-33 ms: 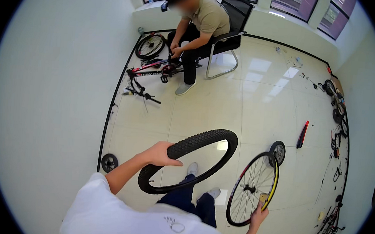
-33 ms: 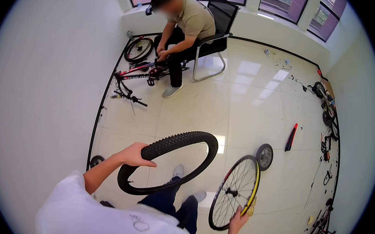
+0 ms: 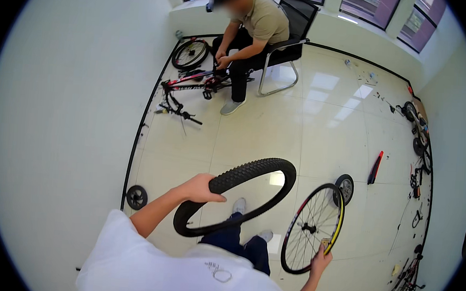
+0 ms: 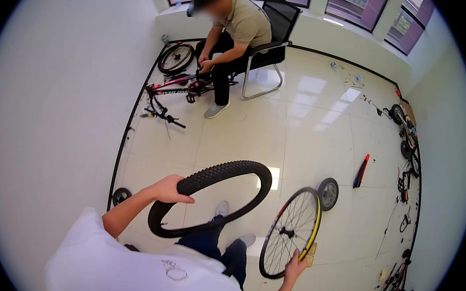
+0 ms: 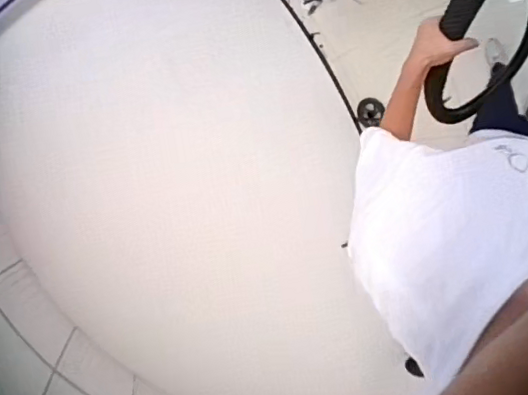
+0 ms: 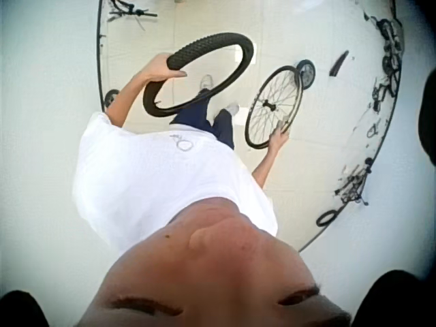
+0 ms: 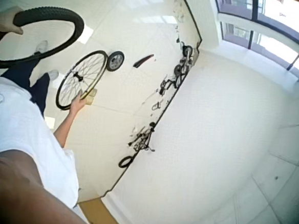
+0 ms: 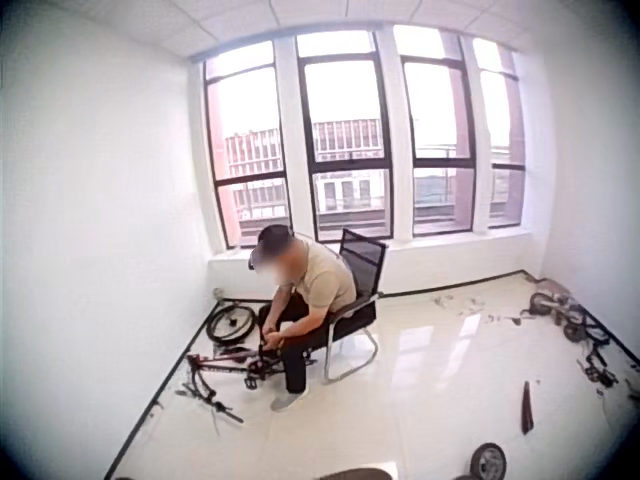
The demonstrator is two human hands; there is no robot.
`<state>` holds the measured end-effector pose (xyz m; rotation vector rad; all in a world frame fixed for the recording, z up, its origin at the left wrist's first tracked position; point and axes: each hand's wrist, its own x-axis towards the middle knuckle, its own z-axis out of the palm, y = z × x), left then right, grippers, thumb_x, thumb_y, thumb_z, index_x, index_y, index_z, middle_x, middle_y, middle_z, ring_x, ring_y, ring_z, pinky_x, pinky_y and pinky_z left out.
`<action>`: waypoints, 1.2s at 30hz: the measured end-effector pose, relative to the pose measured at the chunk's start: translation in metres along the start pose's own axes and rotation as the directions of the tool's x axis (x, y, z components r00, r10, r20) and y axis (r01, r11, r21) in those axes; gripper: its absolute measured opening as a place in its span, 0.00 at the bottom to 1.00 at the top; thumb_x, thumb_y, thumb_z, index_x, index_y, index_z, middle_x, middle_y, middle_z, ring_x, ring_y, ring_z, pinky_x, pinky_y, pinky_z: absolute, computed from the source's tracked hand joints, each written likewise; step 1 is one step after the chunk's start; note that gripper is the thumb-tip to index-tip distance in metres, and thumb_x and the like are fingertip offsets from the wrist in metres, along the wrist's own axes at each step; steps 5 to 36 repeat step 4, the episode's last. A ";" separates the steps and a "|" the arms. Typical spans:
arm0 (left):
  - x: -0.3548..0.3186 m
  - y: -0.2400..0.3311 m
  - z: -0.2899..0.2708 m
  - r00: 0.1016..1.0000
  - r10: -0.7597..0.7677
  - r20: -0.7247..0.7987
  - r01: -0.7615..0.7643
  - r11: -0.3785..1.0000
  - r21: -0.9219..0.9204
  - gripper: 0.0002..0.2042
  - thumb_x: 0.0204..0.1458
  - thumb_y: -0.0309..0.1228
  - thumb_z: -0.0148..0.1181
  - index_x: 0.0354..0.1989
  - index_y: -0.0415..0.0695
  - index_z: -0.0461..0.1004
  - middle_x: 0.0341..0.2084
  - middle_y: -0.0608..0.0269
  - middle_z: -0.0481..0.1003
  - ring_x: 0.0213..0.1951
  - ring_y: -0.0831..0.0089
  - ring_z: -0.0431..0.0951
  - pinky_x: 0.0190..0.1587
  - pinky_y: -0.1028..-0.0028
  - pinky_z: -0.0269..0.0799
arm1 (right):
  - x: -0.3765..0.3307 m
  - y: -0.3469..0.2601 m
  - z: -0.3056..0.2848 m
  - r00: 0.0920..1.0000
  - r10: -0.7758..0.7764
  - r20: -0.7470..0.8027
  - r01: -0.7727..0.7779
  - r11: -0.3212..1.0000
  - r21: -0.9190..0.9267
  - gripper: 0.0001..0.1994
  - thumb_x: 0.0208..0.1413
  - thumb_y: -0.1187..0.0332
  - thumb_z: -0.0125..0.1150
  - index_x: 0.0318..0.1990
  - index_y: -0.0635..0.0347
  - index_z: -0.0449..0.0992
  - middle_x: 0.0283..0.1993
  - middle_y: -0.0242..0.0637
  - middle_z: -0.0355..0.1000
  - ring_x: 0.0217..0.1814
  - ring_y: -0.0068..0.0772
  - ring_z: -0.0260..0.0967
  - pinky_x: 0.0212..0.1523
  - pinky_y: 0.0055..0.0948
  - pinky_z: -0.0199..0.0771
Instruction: The person assembles a bicycle by attaching a front wheel to the fork, tightening the axle with an Allen key, and spinning the wheel to check alignment. They then handle a tire and rim separately, preparing to mount the tire onto the rim.
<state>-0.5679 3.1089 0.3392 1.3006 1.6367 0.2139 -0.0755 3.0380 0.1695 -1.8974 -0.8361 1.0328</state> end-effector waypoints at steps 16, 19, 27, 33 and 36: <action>-0.010 -0.046 0.071 0.964 0.115 -0.241 -0.083 0.987 0.138 0.23 0.30 0.41 0.66 0.34 0.38 0.75 0.26 0.48 0.75 0.31 0.60 0.77 0.38 0.66 0.71 | 0.049 -0.004 0.001 0.993 -0.017 0.119 0.035 0.987 -0.155 0.17 0.55 0.64 0.58 0.18 0.60 0.63 0.14 0.26 0.56 0.16 0.19 0.49 0.17 0.27 0.52; -0.010 -0.046 0.071 0.964 0.115 -0.241 -0.083 0.987 0.138 0.23 0.30 0.41 0.66 0.34 0.38 0.75 0.26 0.48 0.75 0.31 0.60 0.77 0.38 0.66 0.71 | 0.049 -0.004 0.001 0.993 -0.017 0.119 0.035 0.987 -0.155 0.17 0.55 0.64 0.58 0.18 0.60 0.63 0.14 0.26 0.56 0.16 0.19 0.49 0.17 0.27 0.52; -0.010 -0.046 0.071 0.964 0.115 -0.241 -0.083 0.987 0.138 0.23 0.30 0.41 0.66 0.34 0.38 0.75 0.26 0.48 0.75 0.31 0.60 0.77 0.38 0.66 0.71 | 0.049 -0.004 0.001 0.993 -0.017 0.119 0.035 0.987 -0.155 0.17 0.55 0.64 0.58 0.18 0.60 0.63 0.14 0.26 0.56 0.16 0.19 0.49 0.17 0.27 0.52; -0.010 -0.046 0.071 0.964 0.115 -0.241 -0.083 0.987 0.138 0.23 0.30 0.41 0.66 0.34 0.38 0.75 0.26 0.48 0.75 0.31 0.60 0.77 0.38 0.66 0.71 | 0.049 -0.004 0.001 0.993 -0.017 0.119 0.035 0.987 -0.155 0.17 0.55 0.64 0.58 0.18 0.60 0.63 0.14 0.26 0.56 0.16 0.19 0.49 0.17 0.27 0.52; -0.010 -0.046 0.071 0.964 0.115 -0.241 -0.083 0.987 0.138 0.23 0.30 0.41 0.66 0.34 0.38 0.75 0.26 0.48 0.75 0.31 0.60 0.77 0.38 0.66 0.71 | 0.049 -0.004 0.001 0.993 -0.017 0.119 0.035 0.987 -0.155 0.17 0.55 0.64 0.58 0.18 0.60 0.63 0.14 0.26 0.56 0.16 0.19 0.49 0.17 0.27 0.52</action>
